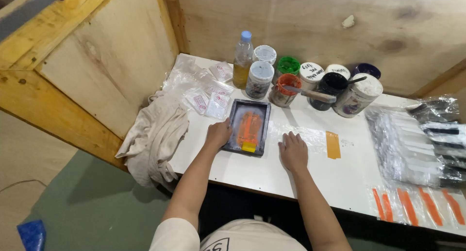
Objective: Spreading orange ink or paste inside a small rectangular frame using a hand scraper.
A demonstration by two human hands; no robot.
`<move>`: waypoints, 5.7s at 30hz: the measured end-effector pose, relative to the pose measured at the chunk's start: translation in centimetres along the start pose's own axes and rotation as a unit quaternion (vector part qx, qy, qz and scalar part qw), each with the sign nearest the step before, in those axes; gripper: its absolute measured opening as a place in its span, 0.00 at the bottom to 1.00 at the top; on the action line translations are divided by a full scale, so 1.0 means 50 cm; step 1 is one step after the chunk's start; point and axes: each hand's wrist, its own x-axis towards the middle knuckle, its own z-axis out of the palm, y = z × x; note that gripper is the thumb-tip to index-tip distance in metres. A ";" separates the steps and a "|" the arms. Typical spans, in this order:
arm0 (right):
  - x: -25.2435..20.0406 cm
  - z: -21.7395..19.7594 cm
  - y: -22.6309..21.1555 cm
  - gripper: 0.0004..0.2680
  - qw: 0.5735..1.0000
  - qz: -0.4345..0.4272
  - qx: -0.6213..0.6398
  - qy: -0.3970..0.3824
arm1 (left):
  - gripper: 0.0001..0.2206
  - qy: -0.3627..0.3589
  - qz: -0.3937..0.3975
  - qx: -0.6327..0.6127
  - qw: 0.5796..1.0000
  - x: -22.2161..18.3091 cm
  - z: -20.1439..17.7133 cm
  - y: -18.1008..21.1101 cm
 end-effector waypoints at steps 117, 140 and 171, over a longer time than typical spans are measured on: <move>-0.056 -0.004 0.038 0.16 0.857 0.062 0.501 0.104 | 0.31 0.086 0.126 -0.081 0.985 -0.178 0.136 0.156; -0.051 -0.018 0.007 0.16 0.867 0.095 0.484 0.071 | 0.25 0.054 0.100 -0.110 0.988 -0.177 0.094 0.161; -0.033 0.030 0.032 0.16 0.857 0.082 0.496 0.111 | 0.24 0.043 0.116 -0.123 0.985 -0.176 0.088 0.144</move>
